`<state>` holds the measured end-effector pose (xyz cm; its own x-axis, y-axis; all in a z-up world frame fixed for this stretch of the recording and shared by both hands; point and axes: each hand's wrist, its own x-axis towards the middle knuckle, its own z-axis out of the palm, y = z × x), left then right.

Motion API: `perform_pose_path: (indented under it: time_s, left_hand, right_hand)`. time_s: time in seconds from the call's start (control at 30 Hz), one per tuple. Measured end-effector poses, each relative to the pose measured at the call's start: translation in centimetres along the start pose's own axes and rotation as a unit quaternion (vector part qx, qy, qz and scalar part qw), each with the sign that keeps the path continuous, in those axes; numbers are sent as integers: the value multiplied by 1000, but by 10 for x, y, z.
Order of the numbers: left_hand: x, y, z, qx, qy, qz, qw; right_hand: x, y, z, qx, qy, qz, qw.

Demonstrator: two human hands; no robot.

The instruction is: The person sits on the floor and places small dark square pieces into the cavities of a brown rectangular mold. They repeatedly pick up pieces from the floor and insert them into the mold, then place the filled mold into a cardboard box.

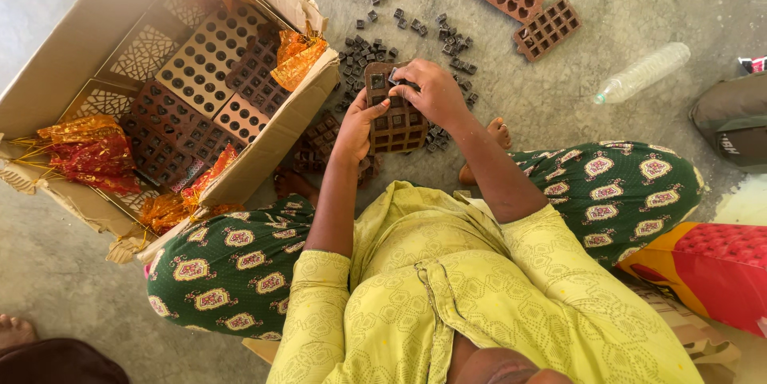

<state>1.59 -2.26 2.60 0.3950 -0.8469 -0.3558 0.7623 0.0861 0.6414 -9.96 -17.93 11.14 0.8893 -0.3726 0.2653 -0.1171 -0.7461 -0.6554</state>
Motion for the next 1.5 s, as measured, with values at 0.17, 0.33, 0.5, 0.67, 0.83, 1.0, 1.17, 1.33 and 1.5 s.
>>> perform_pose_path:
  time_s: [0.17, 0.33, 0.5, 0.67, 0.83, 1.0, 1.17, 1.33, 1.5]
  left_hand:
    - [-1, 1, 0, 11, 17, -16, 1000]
    - [-4, 6, 2, 19, 49, -40, 998]
    - [-6, 6, 4, 28, 33, -39, 998]
    - [-8, 8, 3, 22, 39, -38, 998]
    - [-7, 8, 0, 6, 40, -37, 998]
    - [-6, 8, -3, -2, 39, -40, 998]
    - [-6, 4, -3, -6, 33, -41, 999]
    - [-10, 9, 0, -3, 31, -46, 998]
    - [-13, 15, 4, 7, 62, -50, 997]
  right_hand:
    - [-1, 3, -7, -3, -52, 32, 998]
    - [1, 0, -19, 10, -85, 102, 991]
    - [-2, 7, -18, -15, -61, 28, 998]
    - [-3, 12, -10, -60, -78, -29, 995]
    - [-2, 6, -11, -92, -63, -90, 990]
    - [-3, 2, -13, -147, -58, -113, 981]
    - [-3, -6, -9, -221, -45, -128, 966]
    - [-3, -5, -11, -181, -62, -98, 977]
    - [-5, 16, -13, 6, -90, 33, 995]
